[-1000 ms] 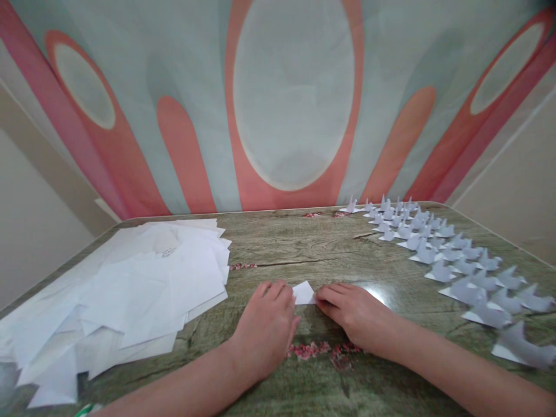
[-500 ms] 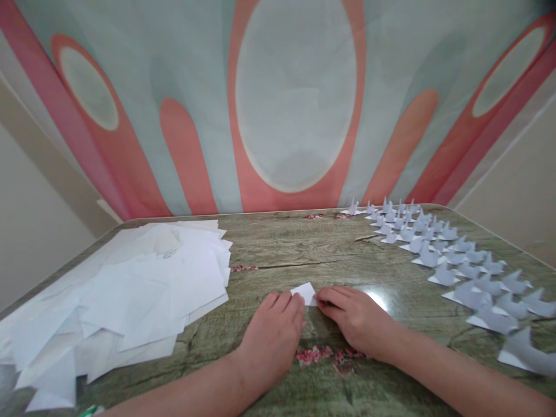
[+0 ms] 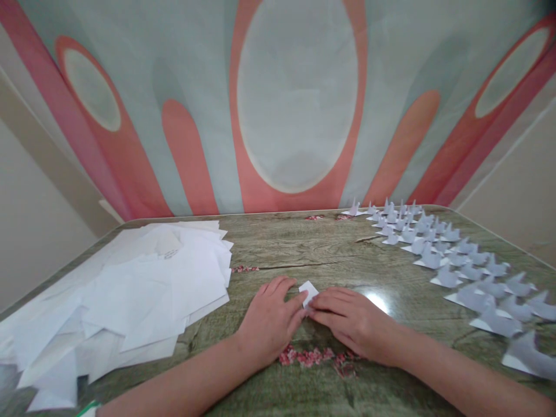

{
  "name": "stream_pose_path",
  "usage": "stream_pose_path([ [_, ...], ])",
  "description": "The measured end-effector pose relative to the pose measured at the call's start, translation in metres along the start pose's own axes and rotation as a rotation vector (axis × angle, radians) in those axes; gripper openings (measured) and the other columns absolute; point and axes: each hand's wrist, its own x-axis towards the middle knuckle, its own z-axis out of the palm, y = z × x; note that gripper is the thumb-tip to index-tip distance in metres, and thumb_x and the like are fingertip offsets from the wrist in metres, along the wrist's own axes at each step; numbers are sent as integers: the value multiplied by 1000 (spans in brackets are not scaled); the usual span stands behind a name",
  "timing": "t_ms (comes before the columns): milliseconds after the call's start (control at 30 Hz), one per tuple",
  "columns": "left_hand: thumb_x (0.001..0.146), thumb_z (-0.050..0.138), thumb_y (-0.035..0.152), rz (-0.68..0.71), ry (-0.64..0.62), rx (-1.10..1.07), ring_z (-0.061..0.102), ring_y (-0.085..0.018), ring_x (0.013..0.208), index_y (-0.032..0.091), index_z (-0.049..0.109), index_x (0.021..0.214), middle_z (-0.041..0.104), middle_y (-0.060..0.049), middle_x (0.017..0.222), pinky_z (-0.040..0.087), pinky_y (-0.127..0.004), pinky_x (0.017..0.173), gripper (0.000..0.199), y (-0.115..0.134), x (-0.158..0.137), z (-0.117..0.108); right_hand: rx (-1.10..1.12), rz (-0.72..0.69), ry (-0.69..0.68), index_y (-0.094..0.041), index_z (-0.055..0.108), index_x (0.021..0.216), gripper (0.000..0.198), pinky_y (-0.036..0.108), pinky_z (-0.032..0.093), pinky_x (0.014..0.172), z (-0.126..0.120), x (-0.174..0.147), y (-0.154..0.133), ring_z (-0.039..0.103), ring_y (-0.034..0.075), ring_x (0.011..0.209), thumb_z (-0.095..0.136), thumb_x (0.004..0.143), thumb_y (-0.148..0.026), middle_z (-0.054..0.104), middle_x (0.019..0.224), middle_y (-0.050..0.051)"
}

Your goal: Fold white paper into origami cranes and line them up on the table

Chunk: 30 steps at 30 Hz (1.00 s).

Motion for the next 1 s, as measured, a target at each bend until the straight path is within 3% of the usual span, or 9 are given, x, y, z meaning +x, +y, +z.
stream_pose_path([
  [300, 83, 53, 34, 2, 30, -176, 39, -23, 118, 26, 56, 116, 50, -7, 121, 34, -44, 98, 33, -8, 2, 4, -270, -35, -29, -13, 58, 107, 26, 41, 45, 88, -6, -4, 21, 57, 19, 96, 40, 89, -12, 62, 108, 12],
  [733, 81, 52, 24, 12, 37, -225, 32, -23, 124, 26, 54, 118, 47, -6, 127, 30, -46, 102, 38, -9, 4, 4, -290, -80, -2, -12, 61, 96, 22, 39, 45, 82, 4, 3, 17, 58, 19, 87, 41, 88, -11, 64, 94, 12],
  [867, 81, 51, 21, 41, 47, -246, 34, -23, 122, 26, 55, 117, 49, -4, 127, 30, -46, 101, 36, -8, 4, 5, -300, -70, -31, -12, 61, 92, 22, 38, 44, 81, 3, 6, 14, 56, 20, 87, 39, 89, -12, 64, 91, 11],
  [1000, 83, 50, 20, 71, 73, -284, 45, -21, 112, 25, 63, 105, 59, -4, 113, 34, -43, 98, 26, -8, 6, 3, -267, -45, -58, -12, 60, 92, 21, 36, 43, 79, 4, 6, 14, 54, 20, 88, 39, 90, -14, 63, 90, 10],
])
